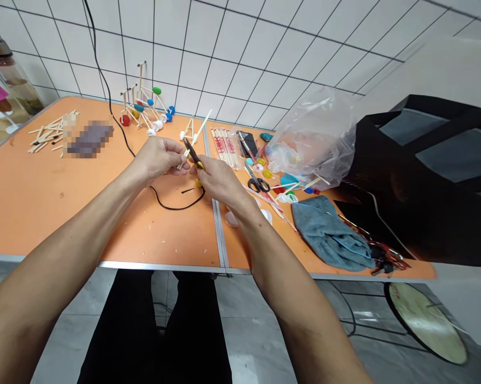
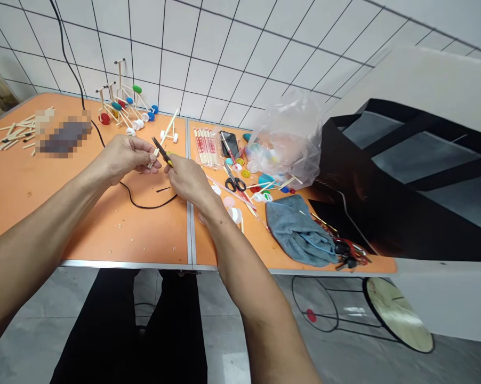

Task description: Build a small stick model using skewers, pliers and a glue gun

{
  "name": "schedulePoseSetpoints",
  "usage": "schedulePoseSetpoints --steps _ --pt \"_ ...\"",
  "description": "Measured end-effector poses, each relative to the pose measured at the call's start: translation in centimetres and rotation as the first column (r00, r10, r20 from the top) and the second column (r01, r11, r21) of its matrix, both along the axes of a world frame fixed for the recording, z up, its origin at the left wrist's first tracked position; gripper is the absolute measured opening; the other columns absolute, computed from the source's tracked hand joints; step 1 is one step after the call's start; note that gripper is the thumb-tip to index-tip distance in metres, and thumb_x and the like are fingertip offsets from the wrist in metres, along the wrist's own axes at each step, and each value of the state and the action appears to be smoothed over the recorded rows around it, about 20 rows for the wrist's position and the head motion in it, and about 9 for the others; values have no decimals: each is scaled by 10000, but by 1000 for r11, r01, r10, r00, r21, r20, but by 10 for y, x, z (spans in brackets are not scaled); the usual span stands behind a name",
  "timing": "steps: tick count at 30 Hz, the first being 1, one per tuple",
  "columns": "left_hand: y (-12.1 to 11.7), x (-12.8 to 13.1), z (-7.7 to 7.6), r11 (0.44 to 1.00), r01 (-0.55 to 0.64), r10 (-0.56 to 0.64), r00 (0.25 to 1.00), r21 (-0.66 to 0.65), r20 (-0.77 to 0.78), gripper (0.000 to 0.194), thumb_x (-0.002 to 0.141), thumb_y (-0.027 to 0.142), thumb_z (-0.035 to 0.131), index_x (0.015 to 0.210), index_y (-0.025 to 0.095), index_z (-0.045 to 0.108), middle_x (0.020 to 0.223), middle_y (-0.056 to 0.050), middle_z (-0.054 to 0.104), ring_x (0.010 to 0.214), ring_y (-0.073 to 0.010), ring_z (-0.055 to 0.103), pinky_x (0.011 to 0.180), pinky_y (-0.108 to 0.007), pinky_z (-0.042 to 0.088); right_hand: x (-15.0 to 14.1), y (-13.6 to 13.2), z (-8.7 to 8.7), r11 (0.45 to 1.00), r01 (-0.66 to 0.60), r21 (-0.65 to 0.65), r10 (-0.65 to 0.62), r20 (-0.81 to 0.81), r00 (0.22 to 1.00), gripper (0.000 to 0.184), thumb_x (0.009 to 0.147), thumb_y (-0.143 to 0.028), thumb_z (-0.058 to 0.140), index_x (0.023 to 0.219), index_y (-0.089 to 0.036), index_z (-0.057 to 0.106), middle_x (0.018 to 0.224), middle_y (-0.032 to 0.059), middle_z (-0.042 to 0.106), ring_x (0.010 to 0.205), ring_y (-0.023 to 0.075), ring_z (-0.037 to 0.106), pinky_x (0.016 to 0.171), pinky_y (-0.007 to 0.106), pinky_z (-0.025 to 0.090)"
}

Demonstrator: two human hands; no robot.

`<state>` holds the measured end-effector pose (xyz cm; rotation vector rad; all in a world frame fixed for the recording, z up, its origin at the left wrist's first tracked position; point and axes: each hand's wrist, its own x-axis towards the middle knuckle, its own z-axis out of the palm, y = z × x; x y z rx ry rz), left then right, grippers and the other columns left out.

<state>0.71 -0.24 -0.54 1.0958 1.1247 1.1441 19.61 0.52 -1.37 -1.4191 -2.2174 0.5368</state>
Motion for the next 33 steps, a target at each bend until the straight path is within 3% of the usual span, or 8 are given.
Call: schedulePoseSetpoints --steps 7,15,33 --pt "-2 2 2 998 12 -6 996 61 -84 244 758 -53 768 644 151 697 628 -48 733 609 -178 746 760 -348 671 -4 -7 8 1000 22 16 -24 118 993 361 923 -43 545 1130 -219 782 1045 89 833 934 289 722 775 349 426" --pt "-1 0 1 996 37 -23 985 76 -169 204 733 -39 763 659 140 702 615 -37 728 610 -165 750 710 -293 658 -8 -14 14 999 41 26 -48 320 946 366 1010 -100 477 1225 -168 765 1181 145 829 1034 290 740 792 336 426" --pt "1 0 -2 995 33 -14 981 94 -195 177 720 -25 740 651 136 722 625 -48 744 590 -164 739 692 -301 659 -5 -9 7 998 -45 39 30 330 943 266 1058 -86 457 1095 -188 700 1084 130 790 959 268 702 767 323 414"
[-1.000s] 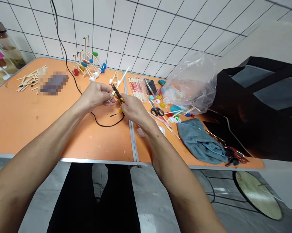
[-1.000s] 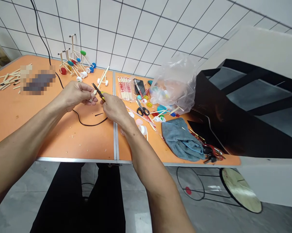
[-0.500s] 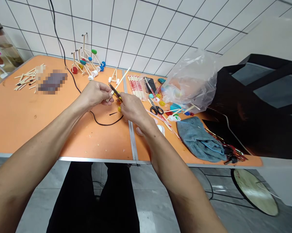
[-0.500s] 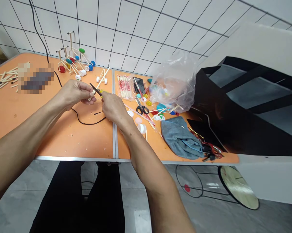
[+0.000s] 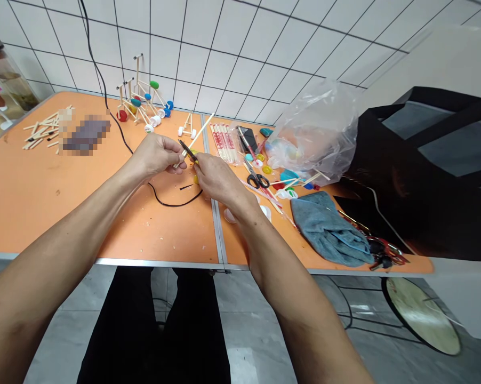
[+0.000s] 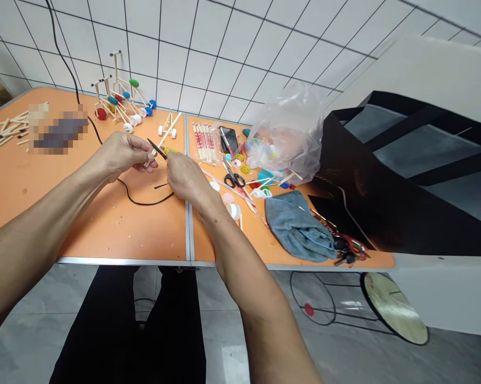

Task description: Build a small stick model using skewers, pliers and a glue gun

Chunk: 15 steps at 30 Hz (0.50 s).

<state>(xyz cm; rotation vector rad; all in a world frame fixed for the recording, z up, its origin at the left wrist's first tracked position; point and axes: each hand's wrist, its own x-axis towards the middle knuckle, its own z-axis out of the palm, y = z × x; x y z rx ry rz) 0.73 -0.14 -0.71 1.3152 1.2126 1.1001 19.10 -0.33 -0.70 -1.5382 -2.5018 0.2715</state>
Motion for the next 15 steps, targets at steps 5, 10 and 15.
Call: schedulePoseSetpoints --steps 5,10,15 --pt "-1 -1 0 1000 0 0 1000 -10 -14 148 721 11 781 667 140 731 634 -48 752 598 -168 746 699 -305 662 -3 -4 7 999 28 -25 -28 22 999 268 1080 -99 454 1102 -182 708 1137 144 795 981 271 712 764 323 423" --pt "-1 -2 2 1000 -3 3 1000 -7 -5 153 722 1 771 659 137 738 639 -57 757 598 -172 743 706 -312 655 -7 -11 15 996 82 -24 -80 75 994 307 1153 -236 439 1174 -163 736 1202 172 805 1050 296 731 803 345 447" --pt "0 -4 0 1000 23 -23 1000 -1 -4 143 725 14 799 672 138 754 673 -70 777 636 -184 760 721 -317 652 -12 -15 17 986 164 35 -167 91 982 323 1146 -314 499 1220 -169 777 1190 183 816 1085 323 739 817 364 471"
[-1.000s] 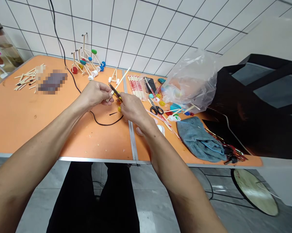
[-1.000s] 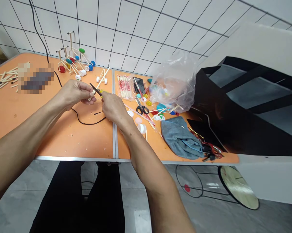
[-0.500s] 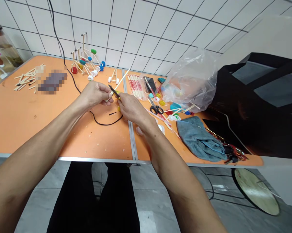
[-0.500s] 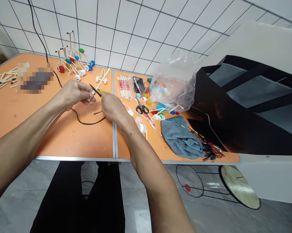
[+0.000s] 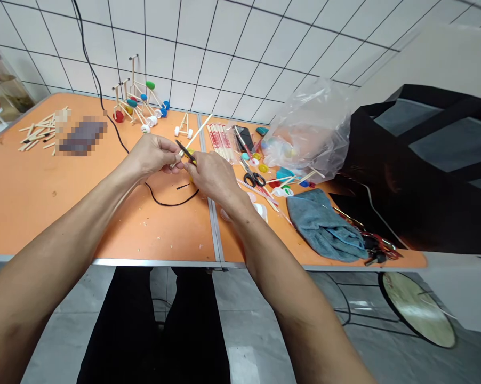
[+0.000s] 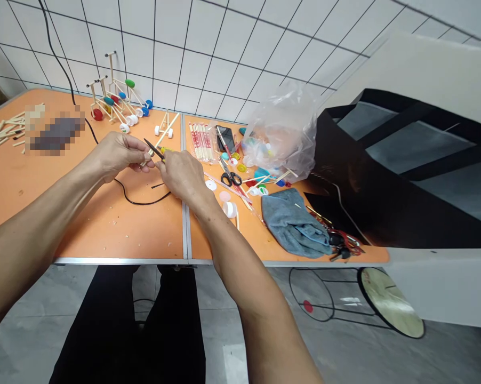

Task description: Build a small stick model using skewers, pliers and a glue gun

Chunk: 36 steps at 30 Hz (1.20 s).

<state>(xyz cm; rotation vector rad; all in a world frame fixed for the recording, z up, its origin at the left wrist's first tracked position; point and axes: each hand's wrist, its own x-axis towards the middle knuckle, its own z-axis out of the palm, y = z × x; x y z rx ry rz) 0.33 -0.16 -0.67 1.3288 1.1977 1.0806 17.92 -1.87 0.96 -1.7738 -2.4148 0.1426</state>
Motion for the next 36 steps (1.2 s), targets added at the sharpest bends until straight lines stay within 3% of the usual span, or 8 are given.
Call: schedulePoseSetpoints --steps 4,8,14,27,36 --pt "-2 1 2 1000 18 -18 1000 8 18 139 737 28 822 680 140 761 680 -66 784 636 -169 753 679 -273 622 -1 -1 -1 997 8 75 -9 11 1000 297 1113 -322 567 1220 -181 805 1145 174 828 1115 333 730 840 369 481" --pt "-5 2 5 1000 14 -15 999 17 38 166 762 23 816 666 143 755 661 -58 772 581 -143 716 604 -240 571 0 0 -3 998 29 64 -27 -38 999 280 1101 -321 579 1219 -202 803 1138 152 835 1066 314 739 816 359 476" --pt "-3 -1 5 999 45 -45 999 31 22 145 765 74 863 684 149 769 679 -77 780 614 -168 736 655 -285 607 2 4 -6 999 -16 45 23 -147 989 246 1081 -310 611 1220 -202 783 1142 152 833 1045 308 740 826 363 489" --pt "-6 0 5 996 24 -29 998 84 58 176 773 104 858 649 154 744 653 -58 748 553 -125 651 602 -264 553 -6 6 -13 992 120 30 -112 -194 975 348 1114 -434 552 1195 -242 830 1075 136 829 1025 316 749 797 366 494" --pt "-8 6 6 999 -1 -4 997 53 80 166 777 55 825 685 159 735 629 -30 730 550 -117 659 590 -235 538 1 8 -10 997 49 58 -38 -185 982 353 1148 -433 518 1106 -236 808 1043 119 827 1007 298 755 794 350 479"
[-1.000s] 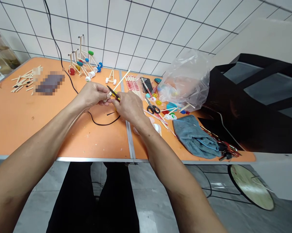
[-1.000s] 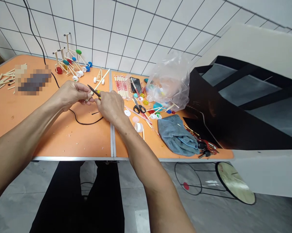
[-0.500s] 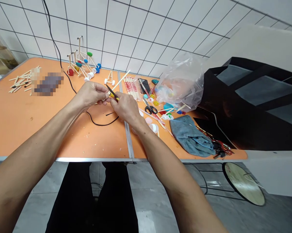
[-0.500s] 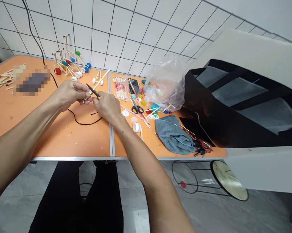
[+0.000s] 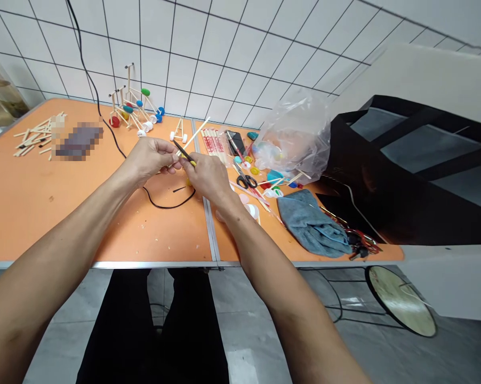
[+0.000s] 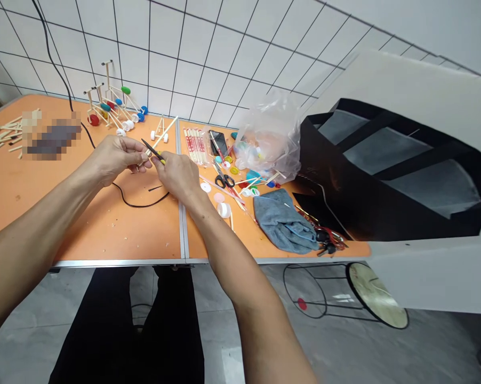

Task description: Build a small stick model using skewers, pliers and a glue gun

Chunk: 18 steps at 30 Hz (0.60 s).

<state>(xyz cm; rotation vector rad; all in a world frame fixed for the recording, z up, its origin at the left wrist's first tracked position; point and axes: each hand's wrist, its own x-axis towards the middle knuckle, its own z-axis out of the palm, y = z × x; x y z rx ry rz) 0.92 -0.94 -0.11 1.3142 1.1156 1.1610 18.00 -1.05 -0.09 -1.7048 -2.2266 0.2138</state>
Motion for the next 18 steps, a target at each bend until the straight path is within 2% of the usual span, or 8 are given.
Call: schedulePoseSetpoints --steps 5,8,14,16,18 --pt "2 -4 3 999 -41 41 999 2 14 167 773 47 828 722 160 716 639 -22 737 563 -122 689 602 -227 546 8 3 2 991 -124 -41 122 -58 991 287 1139 -254 492 1218 -213 765 1186 131 827 1096 283 753 881 352 506" --pt "4 -10 5 997 -81 81 997 20 6 151 781 51 816 746 157 714 672 -25 753 567 -120 692 621 -235 557 14 7 2 987 -152 -55 146 -109 983 277 1106 -180 515 1244 -222 751 1181 116 828 1106 280 751 917 361 521" --pt "4 -15 7 993 -113 114 993 46 -30 131 786 70 780 733 164 705 692 -23 763 571 -112 683 576 -220 504 20 14 2 992 -108 -60 92 -229 969 201 1098 -221 558 1096 -206 758 1141 110 814 1099 271 746 941 376 550" --pt "4 -15 7 993 -111 112 993 49 -29 126 785 76 783 741 167 708 706 -26 772 585 -113 688 576 -216 496 19 15 0 995 -85 -44 63 -365 929 178 1093 -266 590 1069 -199 753 1078 88 799 1050 244 737 912 360 571" --pt "4 -14 5 995 -93 94 995 41 -29 130 789 85 798 749 170 707 712 -27 775 589 -114 688 580 -219 491 18 16 -2 996 -88 -32 55 -560 827 175 1083 -342 641 1073 -199 742 992 51 765 942 199 719 832 319 592"
